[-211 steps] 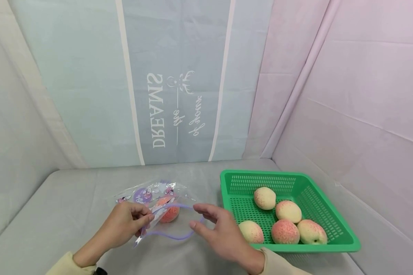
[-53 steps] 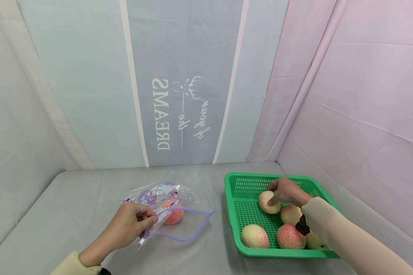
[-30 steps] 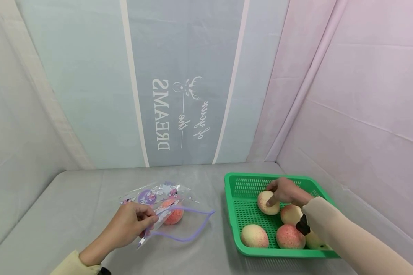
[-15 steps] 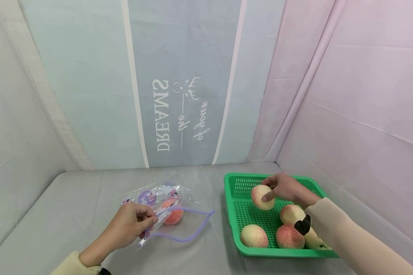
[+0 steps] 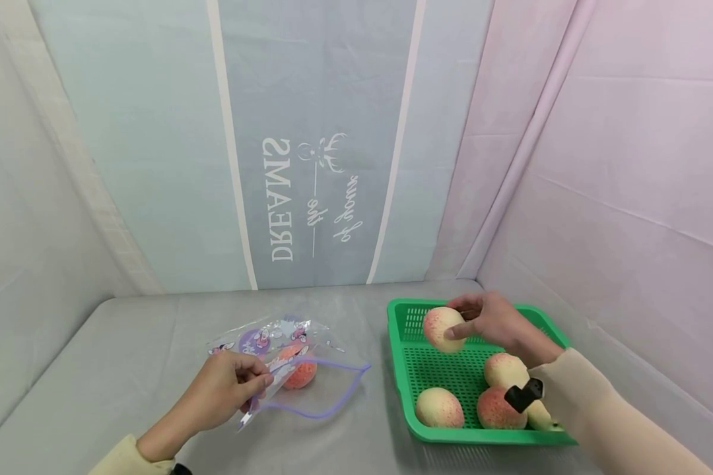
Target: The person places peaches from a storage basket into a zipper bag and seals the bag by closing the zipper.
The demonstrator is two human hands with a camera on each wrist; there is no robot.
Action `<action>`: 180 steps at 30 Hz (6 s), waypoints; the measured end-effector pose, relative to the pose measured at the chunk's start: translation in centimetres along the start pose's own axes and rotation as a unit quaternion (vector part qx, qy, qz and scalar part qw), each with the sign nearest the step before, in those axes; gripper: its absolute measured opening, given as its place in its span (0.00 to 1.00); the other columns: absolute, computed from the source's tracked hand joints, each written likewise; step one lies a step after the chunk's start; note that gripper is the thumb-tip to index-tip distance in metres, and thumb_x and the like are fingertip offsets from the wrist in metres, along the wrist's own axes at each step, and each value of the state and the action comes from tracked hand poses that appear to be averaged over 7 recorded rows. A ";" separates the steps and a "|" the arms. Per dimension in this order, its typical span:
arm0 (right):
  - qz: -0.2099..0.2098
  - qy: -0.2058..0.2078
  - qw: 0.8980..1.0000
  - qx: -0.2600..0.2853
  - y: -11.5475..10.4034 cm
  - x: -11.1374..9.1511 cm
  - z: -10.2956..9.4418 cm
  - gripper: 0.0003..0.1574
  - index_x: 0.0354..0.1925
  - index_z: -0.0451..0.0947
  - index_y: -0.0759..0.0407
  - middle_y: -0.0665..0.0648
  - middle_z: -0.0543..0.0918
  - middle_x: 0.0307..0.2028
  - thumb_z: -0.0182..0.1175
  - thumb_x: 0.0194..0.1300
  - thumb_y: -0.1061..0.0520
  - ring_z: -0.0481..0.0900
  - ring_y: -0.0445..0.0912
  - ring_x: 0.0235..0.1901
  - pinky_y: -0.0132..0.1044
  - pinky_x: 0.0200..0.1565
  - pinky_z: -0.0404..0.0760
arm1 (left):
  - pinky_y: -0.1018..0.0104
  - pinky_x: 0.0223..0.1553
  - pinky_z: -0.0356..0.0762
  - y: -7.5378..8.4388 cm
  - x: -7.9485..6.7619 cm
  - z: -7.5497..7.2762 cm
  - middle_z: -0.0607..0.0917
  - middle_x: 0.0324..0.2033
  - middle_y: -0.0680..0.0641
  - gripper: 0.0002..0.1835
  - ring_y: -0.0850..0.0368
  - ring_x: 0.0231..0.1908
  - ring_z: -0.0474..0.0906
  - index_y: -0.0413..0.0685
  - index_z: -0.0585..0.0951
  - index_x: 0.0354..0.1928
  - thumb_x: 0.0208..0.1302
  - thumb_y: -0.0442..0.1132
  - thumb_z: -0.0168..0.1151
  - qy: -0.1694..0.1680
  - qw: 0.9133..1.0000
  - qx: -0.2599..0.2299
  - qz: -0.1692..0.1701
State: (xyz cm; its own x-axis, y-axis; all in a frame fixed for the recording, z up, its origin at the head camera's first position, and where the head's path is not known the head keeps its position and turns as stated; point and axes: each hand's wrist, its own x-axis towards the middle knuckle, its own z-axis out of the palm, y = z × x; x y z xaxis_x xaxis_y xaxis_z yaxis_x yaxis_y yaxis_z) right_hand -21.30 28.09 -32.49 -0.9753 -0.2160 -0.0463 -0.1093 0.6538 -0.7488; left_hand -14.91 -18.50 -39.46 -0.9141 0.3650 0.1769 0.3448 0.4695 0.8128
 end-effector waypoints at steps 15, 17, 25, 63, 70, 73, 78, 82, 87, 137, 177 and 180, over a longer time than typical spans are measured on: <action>-0.009 0.026 0.995 0.091 -2.6 -1.1 2.0 0.39 0.62 0.77 0.63 0.60 0.86 0.52 0.79 0.56 0.52 0.83 0.53 0.53 0.46 0.49 0.83 | 0.59 0.20 0.84 0.1 0.0 -0.1 0.81 0.17 0.53 0.10 0.61 0.17 0.78 0.45 0.84 0.27 0.68 0.33 0.68 0.004 1.000 0.009 -0.005; -0.013 0.024 0.994 0.102 -2.9 -1.3 2.3 0.39 0.62 0.77 0.62 0.60 0.86 0.52 0.79 0.56 0.52 0.83 0.52 0.53 0.45 0.48 0.83 | 0.60 0.20 0.84 0.1 0.0 -0.1 0.81 0.17 0.53 0.10 0.61 0.17 0.78 0.45 0.84 0.26 0.68 0.33 0.68 0.004 1.000 0.010 -0.006; -0.022 0.021 0.990 0.135 -4.2 -1.7 4.2 0.38 0.62 0.77 0.61 0.59 0.85 0.52 0.79 0.56 0.52 0.83 0.51 0.52 0.44 0.48 0.83 | 0.62 0.19 0.83 0.2 0.1 -0.1 0.81 0.18 0.53 0.10 0.62 0.17 0.77 0.45 0.84 0.27 0.69 0.34 0.67 0.005 1.000 0.013 -0.008; -0.059 -0.006 0.970 0.237 -7.4 -3.1 13.2 0.32 0.56 0.80 0.61 0.59 0.85 0.50 0.80 0.54 0.59 0.85 0.52 0.50 0.43 0.47 0.86 | 0.59 0.20 0.84 0.5 -0.1 0.0 0.81 0.18 0.53 0.09 0.61 0.18 0.78 0.45 0.85 0.28 0.69 0.34 0.67 0.006 1.000 0.015 -0.004; -0.059 -0.016 0.967 0.248 -7.6 -3.1 14.6 0.32 0.56 0.80 0.63 0.59 0.85 0.50 0.80 0.53 0.61 0.85 0.52 0.49 0.43 0.48 0.87 | 0.57 0.21 0.85 0.5 -0.1 0.0 0.82 0.19 0.53 0.09 0.61 0.18 0.79 0.45 0.85 0.28 0.69 0.35 0.67 0.006 1.000 0.012 -0.002; -0.065 -0.018 0.968 0.240 -7.8 -3.1 15.2 0.31 0.55 0.80 0.63 0.58 0.85 0.49 0.80 0.54 0.61 0.85 0.51 0.48 0.42 0.47 0.87 | 0.58 0.21 0.85 0.6 -0.1 0.0 0.82 0.19 0.53 0.09 0.61 0.18 0.79 0.45 0.85 0.28 0.69 0.35 0.68 0.006 1.000 0.011 -0.003; -0.078 -0.020 0.968 0.237 -7.9 -3.2 16.3 0.30 0.53 0.81 0.65 0.58 0.85 0.47 0.79 0.53 0.64 0.85 0.50 0.47 0.40 0.46 0.87 | 0.60 0.20 0.84 0.6 0.0 0.0 0.81 0.18 0.53 0.09 0.61 0.17 0.78 0.45 0.85 0.28 0.69 0.34 0.67 0.007 1.000 0.016 -0.005; -0.080 -0.032 0.966 0.245 -8.1 -3.3 17.1 0.29 0.53 0.80 0.65 0.58 0.85 0.47 0.79 0.53 0.64 0.85 0.50 0.46 0.38 0.45 0.86 | 0.65 0.19 0.82 0.6 -0.1 0.1 0.81 0.18 0.53 0.10 0.62 0.17 0.78 0.45 0.85 0.27 0.69 0.34 0.67 0.006 1.000 0.016 -0.004; -0.080 -0.034 0.965 0.249 -8.1 -3.2 18.3 0.29 0.53 0.80 0.65 0.58 0.85 0.47 0.78 0.53 0.65 0.85 0.51 0.47 0.38 0.46 0.86 | 0.66 0.18 0.82 0.6 -0.1 0.1 0.81 0.18 0.53 0.09 0.62 0.17 0.77 0.45 0.85 0.28 0.69 0.34 0.68 0.008 1.000 0.013 -0.004; -0.021 0.097 0.968 0.231 -9.7 0.1 28.4 0.31 0.55 0.78 0.69 0.56 0.84 0.48 0.79 0.53 0.66 0.82 0.49 0.52 0.42 0.54 0.84 | 0.69 0.17 0.77 0.8 0.1 1.0 0.80 0.16 0.55 0.09 0.63 0.17 0.76 0.47 0.85 0.28 0.69 0.36 0.68 -0.004 1.000 0.005 0.013; -0.022 0.072 0.982 0.174 -10.5 -1.1 28.0 0.37 0.69 0.71 0.49 0.51 0.73 0.69 0.71 0.64 0.59 0.69 0.59 0.70 0.58 0.67 0.70 | 0.67 0.20 0.81 0.5 0.0 0.6 0.81 0.18 0.55 0.07 0.62 0.18 0.79 0.44 0.86 0.30 0.68 0.34 0.68 0.047 0.998 0.033 -0.013; -0.035 0.062 0.982 0.172 -10.3 -1.7 27.4 0.34 0.67 0.73 0.52 0.53 0.75 0.68 0.71 0.65 0.57 0.72 0.61 0.67 0.56 0.66 0.73 | 0.66 0.20 0.81 0.5 0.0 0.6 0.81 0.19 0.55 0.07 0.61 0.18 0.79 0.43 0.86 0.31 0.69 0.34 0.68 0.044 0.999 0.030 -0.012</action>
State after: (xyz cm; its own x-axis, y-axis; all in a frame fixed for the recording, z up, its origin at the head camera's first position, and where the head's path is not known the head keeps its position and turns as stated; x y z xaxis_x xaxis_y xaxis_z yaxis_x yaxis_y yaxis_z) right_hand -13.28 1.82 -42.79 -0.9860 -0.1477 0.0771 -0.1252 0.3515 -0.9278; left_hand -14.63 -17.82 -39.37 -0.9365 0.2827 0.2077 0.3324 0.5263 0.7826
